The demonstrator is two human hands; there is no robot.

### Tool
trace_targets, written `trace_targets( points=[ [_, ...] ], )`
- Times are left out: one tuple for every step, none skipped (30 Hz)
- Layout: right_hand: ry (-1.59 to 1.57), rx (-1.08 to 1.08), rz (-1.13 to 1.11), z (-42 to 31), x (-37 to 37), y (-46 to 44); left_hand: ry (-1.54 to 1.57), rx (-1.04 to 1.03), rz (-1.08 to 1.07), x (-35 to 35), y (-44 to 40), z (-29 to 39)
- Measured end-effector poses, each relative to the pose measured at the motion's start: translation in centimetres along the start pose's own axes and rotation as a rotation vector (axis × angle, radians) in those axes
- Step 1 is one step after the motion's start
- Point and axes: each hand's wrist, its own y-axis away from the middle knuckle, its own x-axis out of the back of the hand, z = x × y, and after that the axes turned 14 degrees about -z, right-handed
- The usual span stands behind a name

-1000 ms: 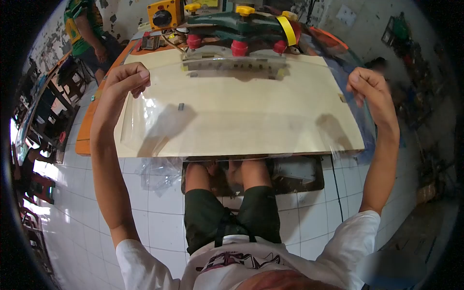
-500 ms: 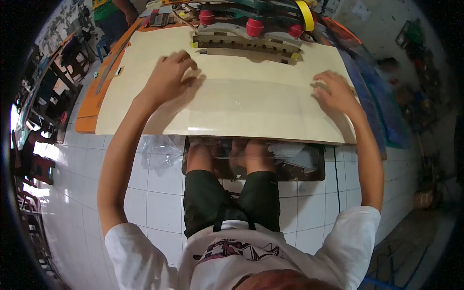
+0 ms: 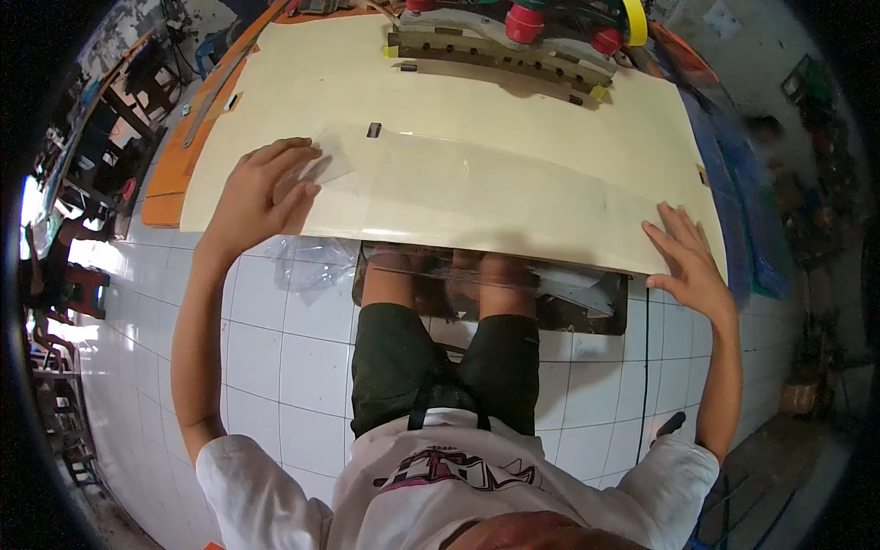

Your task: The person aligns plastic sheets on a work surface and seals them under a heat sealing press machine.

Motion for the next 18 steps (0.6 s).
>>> trace_targets(
  points=[
    [0.001,0.003,0.003,0.0,0.0,0.2,-0.003,0.002,0.003,0.0,-0.1,-0.2],
    [-0.014,-0.019,0.003,0.1,0.0,0.4,0.061,0.032,0.038,0.0,-0.1,-0.3],
    [-0.028,-0.041,0.002,0.4,-0.1,0.5,0.125,0.062,0.074,-0.1,-0.2,-0.5],
    [-0.027,-0.038,0.002,1.3,-0.3,0.5,0.124,0.065,0.075,-0.3,-0.3,-0.3],
    [-0.265,0.053,0.019,2.4,-0.9,0.4,0.127,0.113,0.112,-0.6,-0.5,0.1],
    [-0.503,0.144,0.029,2.8,-1.1,0.4,0.133,0.163,0.145,-0.9,-0.5,0.5],
    [-0.500,0.147,0.023,3.1,-1.1,0.4,0.136,0.169,0.145,-1.3,-0.7,0.7],
    [-0.508,0.139,0.072,3.3,-0.7,0.5,0.176,0.204,0.201,-1.4,-1.0,0.7],
    [-0.517,0.131,0.119,3.4,-0.3,0.5,0.216,0.238,0.255,-1.4,-1.3,0.7],
    [-0.515,0.133,0.117,3.6,0.0,0.5,0.217,0.241,0.257,-1.3,-1.4,0.5],
    [-0.429,0.116,0.205,4.0,0.3,0.4,0.234,0.213,0.340,-1.2,-1.6,0.3],
    [-0.343,0.099,0.291,4.3,0.6,0.4,0.250,0.184,0.423,-1.0,-1.7,0.2],
    [-0.342,0.102,0.292,4.8,1.1,0.5,0.249,0.185,0.425,-0.4,-1.6,0.2],
    [-0.315,0.013,0.431,5.4,1.7,0.7,0.203,0.198,0.382,0.7,-1.4,0.3],
    [-0.288,-0.077,0.568,5.7,2.5,0.8,0.157,0.209,0.338,2.0,-1.3,0.5],
    [-0.290,-0.077,0.568,5.6,3.8,0.9,0.142,0.188,0.313,3.4,-1.3,0.4],
    [-0.300,-0.110,0.613,5.5,5.5,0.9,0.129,0.148,0.297,4.6,-1.4,0.4],
    [-0.310,-0.145,0.657,5.6,6.7,0.6,0.142,0.183,0.211,6.4,-1.8,0.7]
  ],
)
